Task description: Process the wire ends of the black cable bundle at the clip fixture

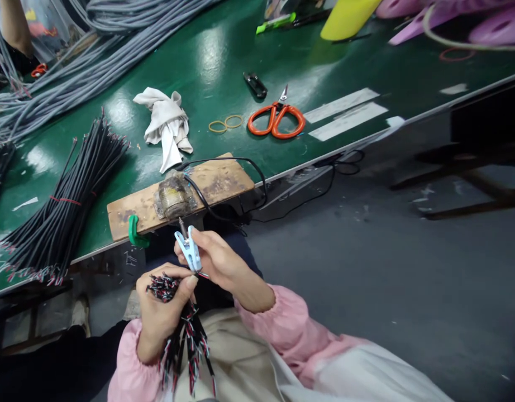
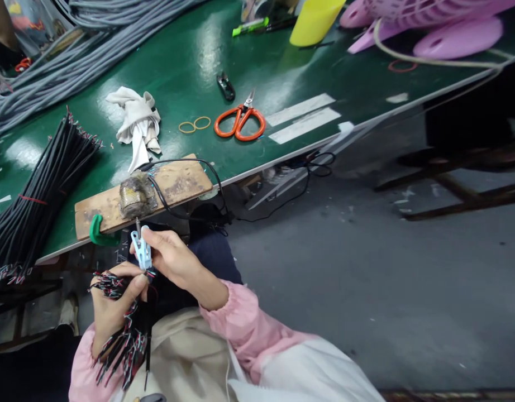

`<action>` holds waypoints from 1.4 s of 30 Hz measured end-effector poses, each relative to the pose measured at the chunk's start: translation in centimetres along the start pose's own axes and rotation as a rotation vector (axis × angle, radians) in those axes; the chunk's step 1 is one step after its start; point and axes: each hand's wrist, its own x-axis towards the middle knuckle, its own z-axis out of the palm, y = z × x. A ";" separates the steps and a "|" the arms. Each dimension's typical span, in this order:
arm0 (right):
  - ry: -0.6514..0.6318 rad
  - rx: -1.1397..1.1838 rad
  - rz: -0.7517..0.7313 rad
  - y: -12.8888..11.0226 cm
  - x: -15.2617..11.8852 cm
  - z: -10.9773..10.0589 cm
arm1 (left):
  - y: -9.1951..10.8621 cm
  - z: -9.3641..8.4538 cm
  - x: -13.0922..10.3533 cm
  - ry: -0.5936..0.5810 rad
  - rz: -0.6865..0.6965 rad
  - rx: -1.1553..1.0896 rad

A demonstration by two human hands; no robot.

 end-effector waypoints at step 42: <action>0.032 -0.827 -0.634 0.5 -5.6 -2.5 | -1.4 -0.5 -2.2 -0.130 -0.145 -0.061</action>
